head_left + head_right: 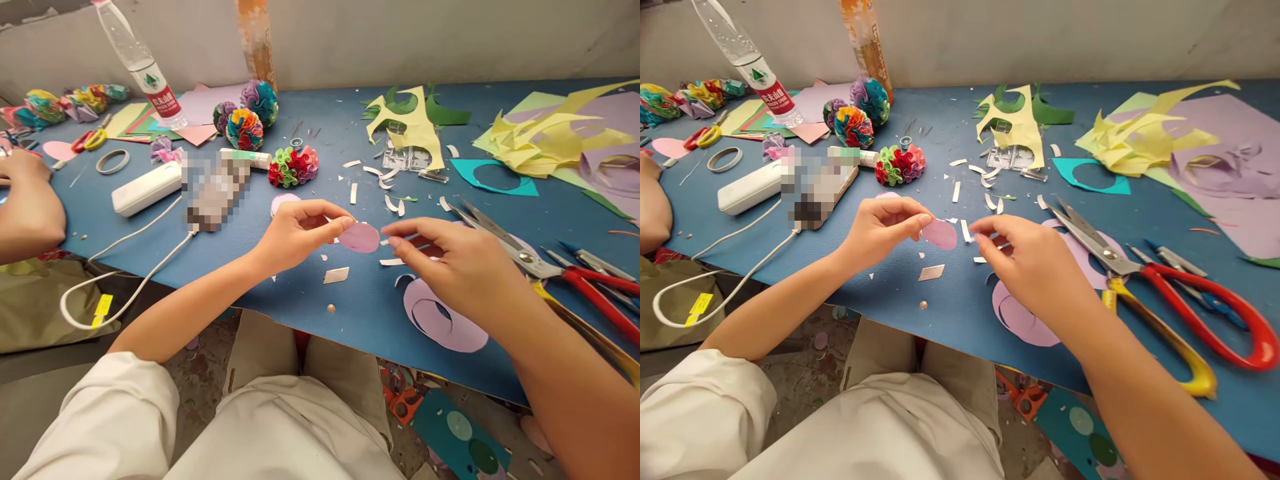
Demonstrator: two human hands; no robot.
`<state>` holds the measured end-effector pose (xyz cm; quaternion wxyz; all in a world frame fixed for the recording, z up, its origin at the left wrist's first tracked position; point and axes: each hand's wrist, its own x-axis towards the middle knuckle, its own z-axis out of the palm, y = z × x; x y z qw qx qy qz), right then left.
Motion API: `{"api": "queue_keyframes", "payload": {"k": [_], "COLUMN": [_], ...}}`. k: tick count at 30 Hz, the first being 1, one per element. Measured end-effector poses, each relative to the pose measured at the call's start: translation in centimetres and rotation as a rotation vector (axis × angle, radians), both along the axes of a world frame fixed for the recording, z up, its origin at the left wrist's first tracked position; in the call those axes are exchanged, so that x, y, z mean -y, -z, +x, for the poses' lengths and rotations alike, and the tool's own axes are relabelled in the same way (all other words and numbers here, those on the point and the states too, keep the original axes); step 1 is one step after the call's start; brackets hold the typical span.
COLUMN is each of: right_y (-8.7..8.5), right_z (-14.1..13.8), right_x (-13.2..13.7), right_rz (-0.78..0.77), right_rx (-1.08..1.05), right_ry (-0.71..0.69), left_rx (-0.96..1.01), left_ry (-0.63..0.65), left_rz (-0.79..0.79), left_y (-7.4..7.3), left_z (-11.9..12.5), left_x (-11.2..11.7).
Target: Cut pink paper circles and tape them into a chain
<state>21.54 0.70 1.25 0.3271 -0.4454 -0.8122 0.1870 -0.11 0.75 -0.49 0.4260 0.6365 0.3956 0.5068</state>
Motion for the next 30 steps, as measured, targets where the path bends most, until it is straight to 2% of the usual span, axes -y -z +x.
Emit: {"api": "queue_keyframes", "payload": {"k": [5,8,11,13,16,20,26,30], "right_y": [0.3,0.1,-0.3,-0.9,-2.0,-2.8,-2.1,-1.9], "right_z": [-0.4,-0.6,-0.7,-1.2,-2.7,-5.3,-8.0,-9.2], "right_x": [-0.1,0.1,0.0,-0.2,-1.0,-3.1,-5.3,-6.1], "right_rz": [-0.044,0.042,0.118,0.028,-0.189,-0.237,-0.249,-0.216], "right_rx": [-0.018,-0.023,-0.016,-0.030,-0.078,-0.182,-0.286,-0.279], "right_ry": [0.085,0.134,0.112,0.077,-0.009,-0.075,-0.219,-0.229], "left_rx": [0.088,0.131,0.136,0.139,0.160,0.207,0.279,0.298], "left_ry": [0.009,0.008,-0.002,-0.010,-0.011,-0.014,-0.096,-0.119], "left_rz": [-0.048,-0.081,-0.085,-0.071,-0.039,-0.016,-0.096,-0.166], "left_y": [0.1,0.0,-0.4,-1.0,-2.2,-3.2,-2.2,-1.6], "left_z": [-0.2,-0.5,-1.0,-1.4,-2.2,-3.6,-6.1,-7.1], "left_x": [-0.5,-0.7,-1.0,-1.3,-1.9,-2.7,-3.5,-3.9]}}
